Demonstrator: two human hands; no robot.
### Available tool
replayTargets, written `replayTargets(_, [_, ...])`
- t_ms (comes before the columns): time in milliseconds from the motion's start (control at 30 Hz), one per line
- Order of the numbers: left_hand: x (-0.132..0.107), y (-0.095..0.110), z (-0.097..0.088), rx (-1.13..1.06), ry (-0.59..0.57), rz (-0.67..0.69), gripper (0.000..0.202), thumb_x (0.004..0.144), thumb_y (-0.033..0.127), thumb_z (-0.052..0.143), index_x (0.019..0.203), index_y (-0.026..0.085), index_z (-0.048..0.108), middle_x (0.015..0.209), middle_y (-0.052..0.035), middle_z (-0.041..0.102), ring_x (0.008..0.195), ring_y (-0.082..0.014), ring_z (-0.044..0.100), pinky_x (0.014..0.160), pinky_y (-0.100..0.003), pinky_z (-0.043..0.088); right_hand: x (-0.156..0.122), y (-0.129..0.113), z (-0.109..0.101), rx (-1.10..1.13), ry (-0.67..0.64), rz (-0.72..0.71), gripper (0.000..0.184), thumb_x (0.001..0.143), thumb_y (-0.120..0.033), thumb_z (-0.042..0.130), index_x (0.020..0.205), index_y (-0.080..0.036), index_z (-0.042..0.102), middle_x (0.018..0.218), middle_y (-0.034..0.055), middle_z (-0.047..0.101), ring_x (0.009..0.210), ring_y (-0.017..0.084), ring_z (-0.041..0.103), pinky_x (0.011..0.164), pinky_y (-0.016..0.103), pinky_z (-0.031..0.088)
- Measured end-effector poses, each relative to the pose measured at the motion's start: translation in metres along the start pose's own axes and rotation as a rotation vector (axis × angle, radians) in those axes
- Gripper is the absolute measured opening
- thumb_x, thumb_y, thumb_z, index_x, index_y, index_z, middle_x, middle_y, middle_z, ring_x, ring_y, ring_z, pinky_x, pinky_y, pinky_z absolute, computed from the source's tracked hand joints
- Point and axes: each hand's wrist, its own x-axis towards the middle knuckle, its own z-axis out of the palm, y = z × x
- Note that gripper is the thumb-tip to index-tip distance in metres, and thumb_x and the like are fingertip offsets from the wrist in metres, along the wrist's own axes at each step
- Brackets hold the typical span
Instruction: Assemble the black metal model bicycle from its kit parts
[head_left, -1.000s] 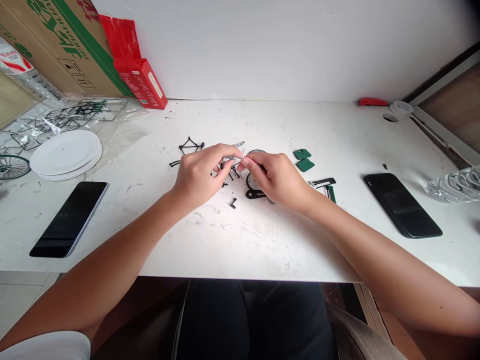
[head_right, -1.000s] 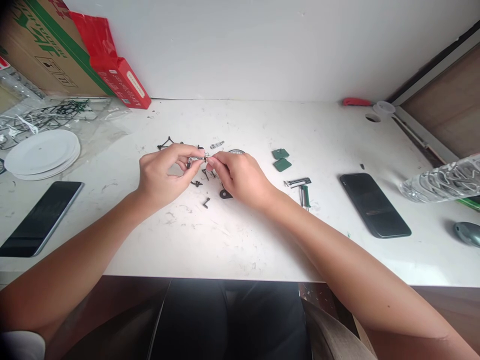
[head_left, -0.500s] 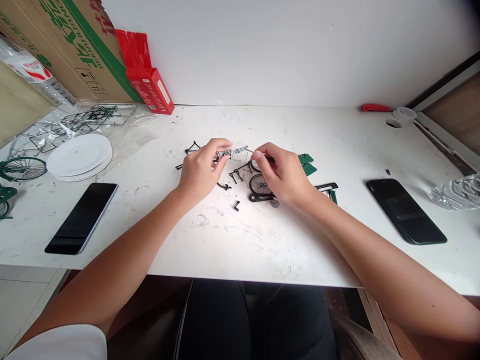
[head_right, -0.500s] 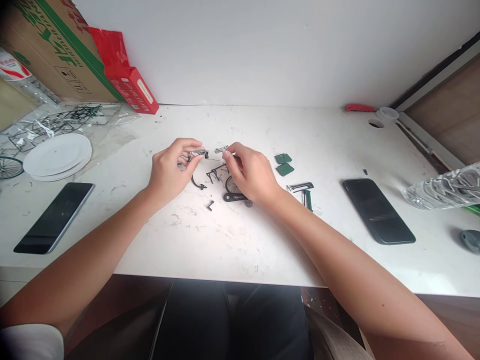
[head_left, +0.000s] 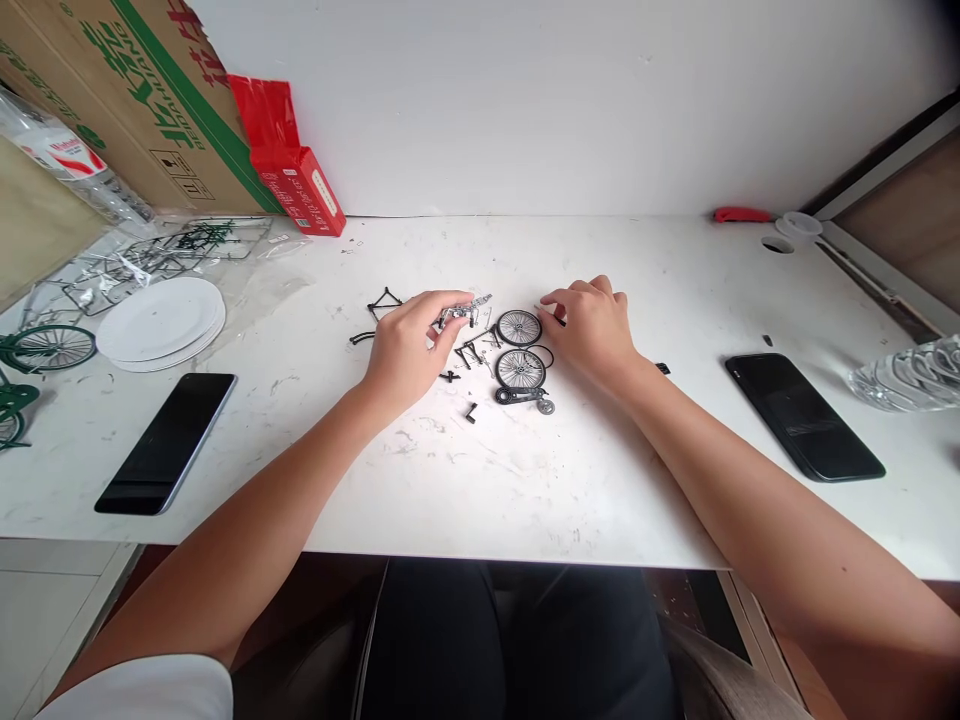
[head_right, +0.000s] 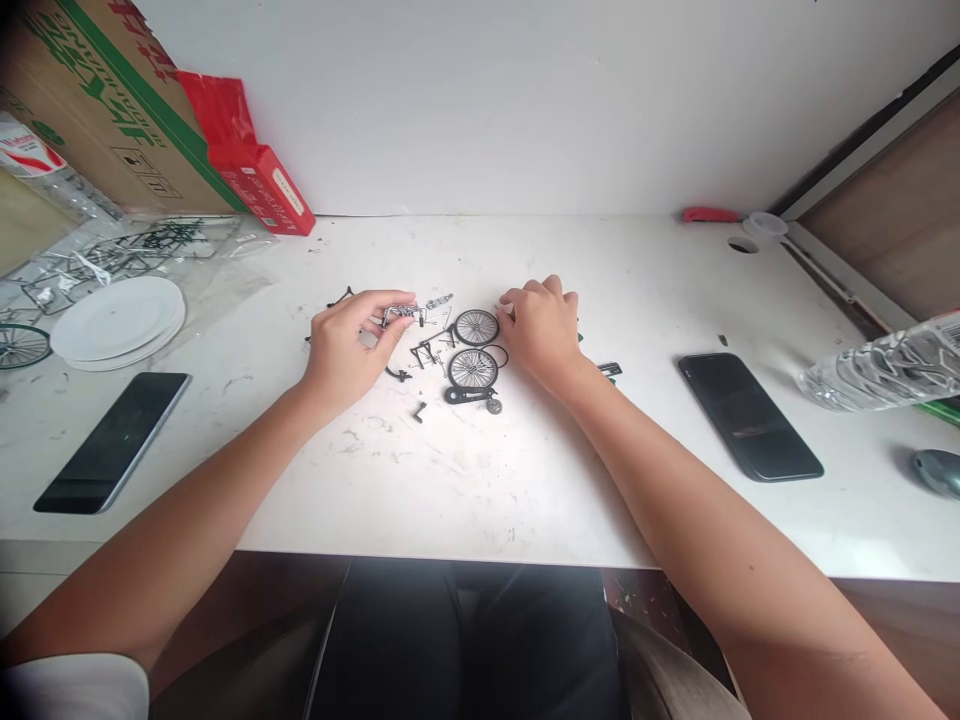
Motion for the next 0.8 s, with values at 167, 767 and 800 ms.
replayTargets(167, [-0.003,0.002,0.003,-0.083,-0.04,-0.035,0.035,0.099,0.007,0.069,0.13,0.02,0.073,0.118,-0.0065,0.085,0.099,-0.0163,0.082,0.073,-0.023,0.064,0.0,-0.005,-0.004,0.048,0.013,0.036,0.039,0.103,-0.031,0.059,0.135,-0.015,0.073,0.113,0.0196,0.077,0.117,0.042,0.058,0.097,0.059,0.047])
replayTargets(767, [-0.009,0.014,0.009,-0.258,-0.195,-0.121,0.043,0.099,0.008,0.07,0.136,0.029,0.061,0.118,-0.0019,0.079,0.09,-0.012,0.076,0.064,-0.02,0.055,-0.025,-0.047,0.002,0.639,0.068,-0.449,0.035,0.113,-0.049,0.058,0.129,-0.031,0.083,0.094,0.0056,0.082,0.105,0.028,0.067,0.096,0.047,0.057])
replayTargets(800, [-0.009,0.014,0.009,-0.257,-0.171,-0.133,0.041,0.098,0.009,0.072,0.133,0.028,0.06,0.12,-0.0023,0.076,0.087,-0.0113,0.075,0.061,-0.02,0.053,-0.025,-0.046,0.004,0.65,0.088,-0.441,0.034,0.112,-0.049,0.059,0.13,-0.031,0.083,0.093,0.0055,0.081,0.103,0.028,0.066,0.093,0.046,0.057])
